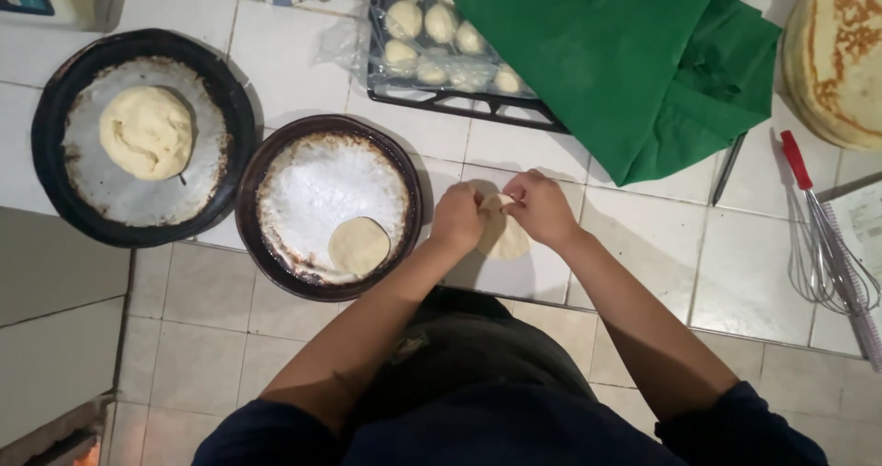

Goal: Preparing and flattening dough portions on baking trays.

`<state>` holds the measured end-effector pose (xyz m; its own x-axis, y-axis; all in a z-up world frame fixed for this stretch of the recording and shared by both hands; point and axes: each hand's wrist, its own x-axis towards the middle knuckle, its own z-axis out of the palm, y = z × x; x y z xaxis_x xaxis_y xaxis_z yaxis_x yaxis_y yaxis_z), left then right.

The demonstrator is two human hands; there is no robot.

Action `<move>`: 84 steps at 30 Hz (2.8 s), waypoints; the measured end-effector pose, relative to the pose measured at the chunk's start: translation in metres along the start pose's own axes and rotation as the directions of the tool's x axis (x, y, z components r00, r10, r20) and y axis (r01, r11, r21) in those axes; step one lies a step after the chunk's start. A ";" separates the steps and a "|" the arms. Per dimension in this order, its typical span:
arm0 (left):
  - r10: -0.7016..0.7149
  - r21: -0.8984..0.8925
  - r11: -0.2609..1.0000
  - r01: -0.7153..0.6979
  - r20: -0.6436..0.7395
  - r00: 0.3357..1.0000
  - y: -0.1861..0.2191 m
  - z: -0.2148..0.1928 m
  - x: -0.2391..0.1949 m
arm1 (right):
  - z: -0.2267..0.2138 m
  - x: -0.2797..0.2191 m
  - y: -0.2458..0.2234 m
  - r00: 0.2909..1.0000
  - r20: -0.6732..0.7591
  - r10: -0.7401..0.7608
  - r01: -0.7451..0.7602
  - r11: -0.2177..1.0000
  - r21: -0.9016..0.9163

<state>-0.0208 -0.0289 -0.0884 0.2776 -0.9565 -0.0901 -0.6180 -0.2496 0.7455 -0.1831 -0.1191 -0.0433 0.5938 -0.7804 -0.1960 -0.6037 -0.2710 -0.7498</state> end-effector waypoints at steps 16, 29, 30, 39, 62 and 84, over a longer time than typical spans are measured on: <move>0.216 -0.039 0.976 -0.215 0.023 0.976 0.021 -0.031 -0.037 | -0.024 -0.040 -0.019 0.955 -0.078 -0.285 0.286 0.958 0.006; 0.122 -0.453 0.891 0.026 0.294 0.948 0.021 -0.194 -0.035 | -0.003 -0.021 -0.101 0.973 0.228 0.040 -0.182 0.741 0.646; 0.125 -0.454 0.891 0.025 0.296 0.947 0.007 -0.201 -0.027 | 0.013 -0.012 -0.107 0.973 0.226 0.043 -0.183 0.742 0.645; 0.120 -0.280 0.959 -0.046 0.253 0.960 -0.069 -0.237 0.022 | 0.109 0.042 -0.127 1.000 0.022 -0.006 -0.007 0.812 0.583; 0.253 0.311 0.887 -0.342 0.294 0.922 -0.072 -0.206 -0.020 | 0.048 -0.033 -0.137 0.955 -0.281 -0.097 0.086 0.995 -0.051; 0.114 0.558 0.783 -0.276 0.306 0.945 -0.063 -0.196 -0.067 | 0.094 0.015 -0.176 0.814 0.562 -0.147 0.469 0.738 -0.485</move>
<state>0.1433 0.0806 0.0003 -0.0336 -0.9788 -0.2021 -0.9706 -0.0163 0.2401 -0.0184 -0.0301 0.0262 0.8711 -0.2785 -0.4046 -0.4256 -0.8392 -0.3386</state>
